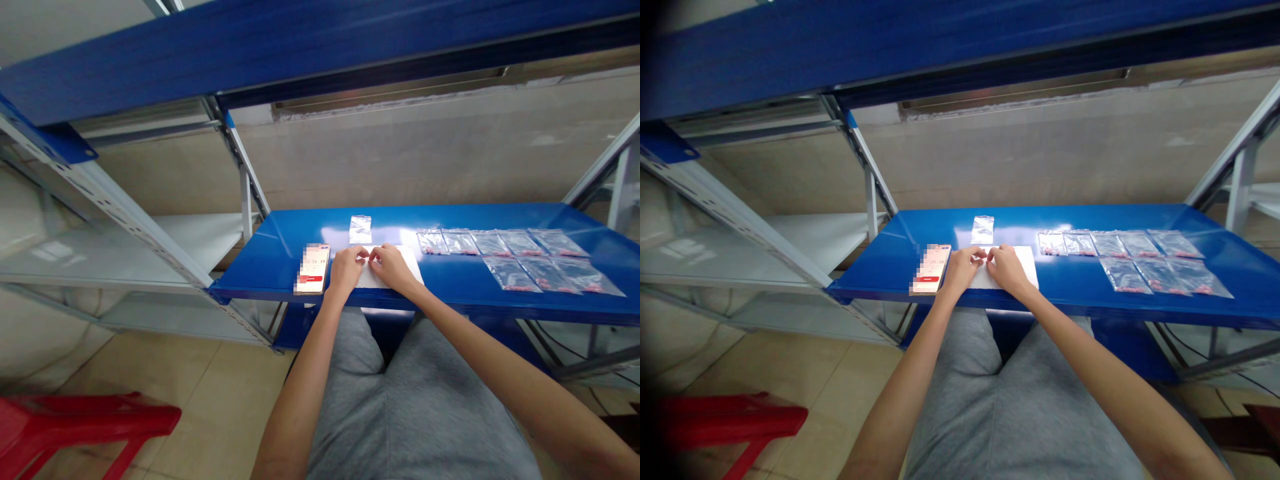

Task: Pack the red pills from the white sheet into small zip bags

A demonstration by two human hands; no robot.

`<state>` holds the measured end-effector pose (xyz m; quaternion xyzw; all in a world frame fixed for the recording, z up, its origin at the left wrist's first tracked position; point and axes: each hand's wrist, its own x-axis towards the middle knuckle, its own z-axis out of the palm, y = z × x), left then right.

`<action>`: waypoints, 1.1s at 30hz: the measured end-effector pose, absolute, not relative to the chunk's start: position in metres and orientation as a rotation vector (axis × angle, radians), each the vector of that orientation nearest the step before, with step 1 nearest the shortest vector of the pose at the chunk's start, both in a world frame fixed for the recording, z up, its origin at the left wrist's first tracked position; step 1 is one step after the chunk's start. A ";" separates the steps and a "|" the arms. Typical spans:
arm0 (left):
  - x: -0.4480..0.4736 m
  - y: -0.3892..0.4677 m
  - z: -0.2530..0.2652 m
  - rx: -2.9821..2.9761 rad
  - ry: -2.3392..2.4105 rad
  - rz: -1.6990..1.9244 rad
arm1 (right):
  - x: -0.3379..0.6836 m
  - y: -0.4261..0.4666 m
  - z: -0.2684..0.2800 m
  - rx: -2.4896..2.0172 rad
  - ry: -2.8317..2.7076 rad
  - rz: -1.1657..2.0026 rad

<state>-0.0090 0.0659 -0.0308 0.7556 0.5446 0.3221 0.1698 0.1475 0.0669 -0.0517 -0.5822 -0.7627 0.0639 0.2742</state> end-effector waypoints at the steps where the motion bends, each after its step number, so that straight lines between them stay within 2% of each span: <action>1: -0.009 0.066 -0.031 2.147 1.550 0.913 | 0.148 0.067 -0.052 -1.565 -2.052 0.169; 20: -0.012 0.058 -0.032 2.117 1.558 0.947 | 0.151 0.063 -0.053 -1.546 -2.054 0.142; 25: -0.020 0.052 -0.032 2.088 1.536 1.099 | 0.154 0.061 -0.056 -1.515 -2.051 0.138; 33: 0.000 0.050 -0.019 2.107 1.552 1.243 | 0.227 0.059 -0.044 -1.494 -1.947 -0.017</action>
